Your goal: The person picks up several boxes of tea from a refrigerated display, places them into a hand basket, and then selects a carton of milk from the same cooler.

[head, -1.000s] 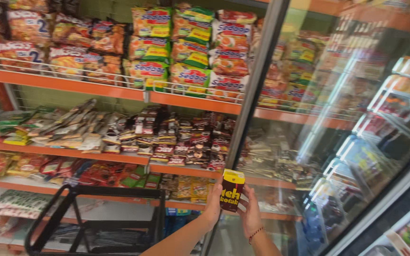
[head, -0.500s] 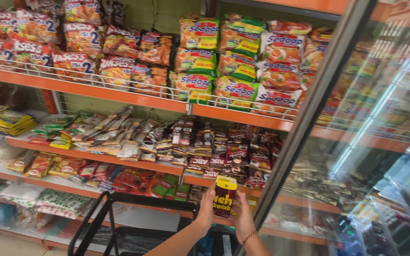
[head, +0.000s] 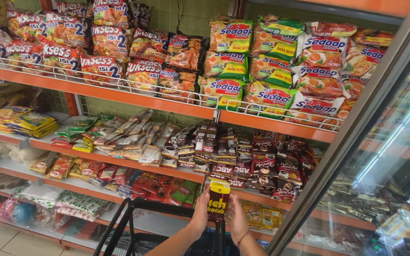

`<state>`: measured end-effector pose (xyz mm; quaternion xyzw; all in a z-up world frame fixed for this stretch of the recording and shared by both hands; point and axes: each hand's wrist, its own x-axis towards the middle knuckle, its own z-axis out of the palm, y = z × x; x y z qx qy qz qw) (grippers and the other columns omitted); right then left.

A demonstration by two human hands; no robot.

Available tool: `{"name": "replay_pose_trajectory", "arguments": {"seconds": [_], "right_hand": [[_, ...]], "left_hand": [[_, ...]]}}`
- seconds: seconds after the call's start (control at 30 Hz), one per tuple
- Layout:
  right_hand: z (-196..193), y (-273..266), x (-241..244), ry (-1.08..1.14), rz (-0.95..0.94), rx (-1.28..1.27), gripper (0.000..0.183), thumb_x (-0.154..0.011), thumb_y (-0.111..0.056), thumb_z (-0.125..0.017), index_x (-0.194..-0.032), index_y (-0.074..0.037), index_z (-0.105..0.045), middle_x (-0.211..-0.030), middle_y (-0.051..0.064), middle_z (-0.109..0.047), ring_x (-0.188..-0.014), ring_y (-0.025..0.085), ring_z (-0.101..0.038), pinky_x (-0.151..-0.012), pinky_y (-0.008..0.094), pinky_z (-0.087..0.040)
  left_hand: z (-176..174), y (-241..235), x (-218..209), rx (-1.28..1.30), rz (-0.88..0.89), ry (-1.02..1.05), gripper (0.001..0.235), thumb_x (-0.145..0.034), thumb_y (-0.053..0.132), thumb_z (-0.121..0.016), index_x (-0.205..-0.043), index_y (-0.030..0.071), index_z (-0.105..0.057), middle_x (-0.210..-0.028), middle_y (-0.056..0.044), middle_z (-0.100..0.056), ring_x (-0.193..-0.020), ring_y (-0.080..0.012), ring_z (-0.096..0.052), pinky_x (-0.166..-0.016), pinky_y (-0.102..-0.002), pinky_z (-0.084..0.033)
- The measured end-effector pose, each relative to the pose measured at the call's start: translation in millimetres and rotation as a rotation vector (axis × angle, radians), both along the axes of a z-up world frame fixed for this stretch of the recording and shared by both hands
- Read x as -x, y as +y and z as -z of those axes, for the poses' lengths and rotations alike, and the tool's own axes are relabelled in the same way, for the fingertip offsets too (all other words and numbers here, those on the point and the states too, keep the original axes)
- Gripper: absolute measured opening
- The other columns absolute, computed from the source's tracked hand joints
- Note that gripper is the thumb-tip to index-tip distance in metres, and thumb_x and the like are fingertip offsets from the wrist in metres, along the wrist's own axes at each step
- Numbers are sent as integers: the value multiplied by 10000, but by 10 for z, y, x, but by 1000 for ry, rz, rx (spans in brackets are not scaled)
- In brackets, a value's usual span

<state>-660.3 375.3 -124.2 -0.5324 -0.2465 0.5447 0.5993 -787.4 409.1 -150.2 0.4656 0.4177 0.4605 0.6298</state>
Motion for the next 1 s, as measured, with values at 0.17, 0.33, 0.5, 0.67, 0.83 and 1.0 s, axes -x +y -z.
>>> {"name": "replay_pose_trajectory", "arguments": {"seconds": [0.17,0.33,0.5,0.67,0.83,1.0], "right_hand": [[-17,71,140,-10,-25,97,719,-938,-586,-404,-1525,-184,-507,-1448,69,-582,-1238,295,-593,-1018,457,-479],[296,279,88,33,19,67,669,-958,-575,-437,-1370,-79,-614,-1313,116,-649,-1141,291,-619,-982,432,-483],[504,422,-13,-5,41,200,713,-881,-627,-548,-1247,-30,-686,-1203,137,-709,-1071,287,-648,-929,397,-463],[574,450,-43,-116,27,265,875,-836,-667,-533,-1419,-18,-599,-1363,140,-640,-1120,249,-638,-929,357,-490],[578,455,-41,-111,-6,261,774,-868,-651,-519,-1238,5,-693,-1135,180,-745,-979,283,-704,-816,364,-546],[517,468,-53,-286,-55,378,954,-811,-707,-548,-1434,15,-582,-1396,191,-649,-1194,306,-684,-971,389,-579]], "left_hand": [[241,176,75,131,5,-166,847,-870,654,-426,-1605,242,-346,-1480,-97,-444,-1376,-251,-521,-1084,-431,-511],[514,321,117,40,64,-282,786,-900,582,-456,-1543,132,-406,-1420,-144,-578,-1260,-263,-632,-1004,-414,-564],[714,403,57,202,87,-323,765,-936,551,-454,-1569,127,-388,-1509,-128,-559,-1372,-282,-575,-1107,-426,-487],[830,405,37,273,115,-315,730,-930,561,-451,-1520,134,-407,-1425,-169,-600,-1275,-306,-630,-1048,-446,-531],[1226,611,-79,326,71,-365,592,-979,461,-488,-1457,112,-503,-1286,-193,-678,-1089,-320,-712,-900,-438,-587],[1175,585,-59,421,20,-294,531,-1024,440,-450,-1408,81,-520,-1205,-212,-695,-1021,-343,-732,-846,-458,-607]]}}
